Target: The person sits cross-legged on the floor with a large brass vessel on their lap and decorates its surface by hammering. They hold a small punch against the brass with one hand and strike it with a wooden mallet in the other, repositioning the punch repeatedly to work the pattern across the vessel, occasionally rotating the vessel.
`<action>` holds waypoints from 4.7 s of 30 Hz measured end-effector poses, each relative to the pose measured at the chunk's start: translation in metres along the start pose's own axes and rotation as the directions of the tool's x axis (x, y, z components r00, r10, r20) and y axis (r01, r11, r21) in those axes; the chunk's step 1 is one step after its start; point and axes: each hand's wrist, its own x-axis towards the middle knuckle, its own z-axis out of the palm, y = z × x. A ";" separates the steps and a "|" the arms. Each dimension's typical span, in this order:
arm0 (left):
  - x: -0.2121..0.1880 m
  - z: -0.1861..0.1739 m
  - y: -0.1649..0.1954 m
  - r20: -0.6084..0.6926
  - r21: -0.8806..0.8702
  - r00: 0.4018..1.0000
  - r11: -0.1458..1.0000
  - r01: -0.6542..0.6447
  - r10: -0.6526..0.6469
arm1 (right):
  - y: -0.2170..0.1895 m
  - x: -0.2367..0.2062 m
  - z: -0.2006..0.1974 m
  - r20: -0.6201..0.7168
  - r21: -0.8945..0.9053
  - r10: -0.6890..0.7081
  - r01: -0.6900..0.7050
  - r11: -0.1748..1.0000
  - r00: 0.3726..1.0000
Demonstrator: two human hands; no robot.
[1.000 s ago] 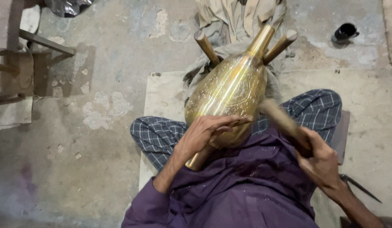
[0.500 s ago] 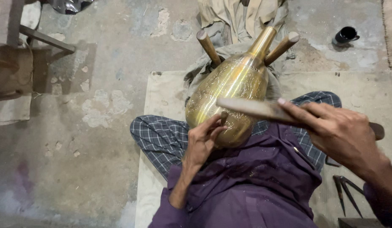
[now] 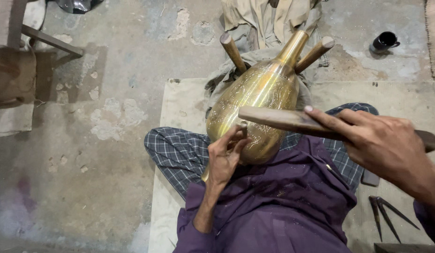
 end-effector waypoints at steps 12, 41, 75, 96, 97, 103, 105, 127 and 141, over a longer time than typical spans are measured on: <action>0.006 -0.001 0.010 -0.050 0.027 0.999 1.000 0.013 -0.012 | -0.005 0.022 0.020 0.161 0.057 0.007 -0.016 0.998 0.987; 0.004 0.000 0.010 -0.041 0.053 0.999 0.998 0.038 -0.036 | 0.000 0.012 -0.028 -0.203 -0.149 -0.084 0.054 0.987 0.975; -0.045 -0.033 -0.046 -0.638 -0.493 0.628 0.863 0.112 -0.445 | -0.090 0.013 0.117 0.337 0.635 -0.064 -0.277 -0.722 0.939; -0.038 -0.064 -0.060 -0.580 -0.204 0.786 0.972 0.115 -0.214 | -0.154 0.017 0.118 0.127 0.667 -0.002 -0.087 -0.740 0.992; -0.038 -0.063 -0.060 -0.565 -0.145 0.803 0.981 0.132 -0.191 | -0.154 0.017 0.119 0.109 0.673 0.006 -0.069 -0.736 0.994; -0.036 -0.062 -0.057 -0.541 -0.258 0.786 0.949 0.183 -0.299 | -0.137 0.017 0.118 0.218 0.726 -0.019 -0.175 -0.666 0.976; -0.035 -0.066 -0.053 -0.547 -0.271 0.746 0.923 0.272 -0.380 | -0.123 0.014 0.116 0.314 0.768 0.005 -0.251 -0.589 0.949; 0.064 -0.030 0.012 -0.088 -0.154 0.960 0.956 0.249 -0.264 | 0.016 0.027 0.084 0.040 0.801 0.142 -0.117 0.587 0.989; 0.082 -0.036 0.011 0.094 0.046 0.971 0.975 0.215 -0.219 | 0.031 0.063 0.035 0.038 0.463 0.091 -0.098 0.881 0.995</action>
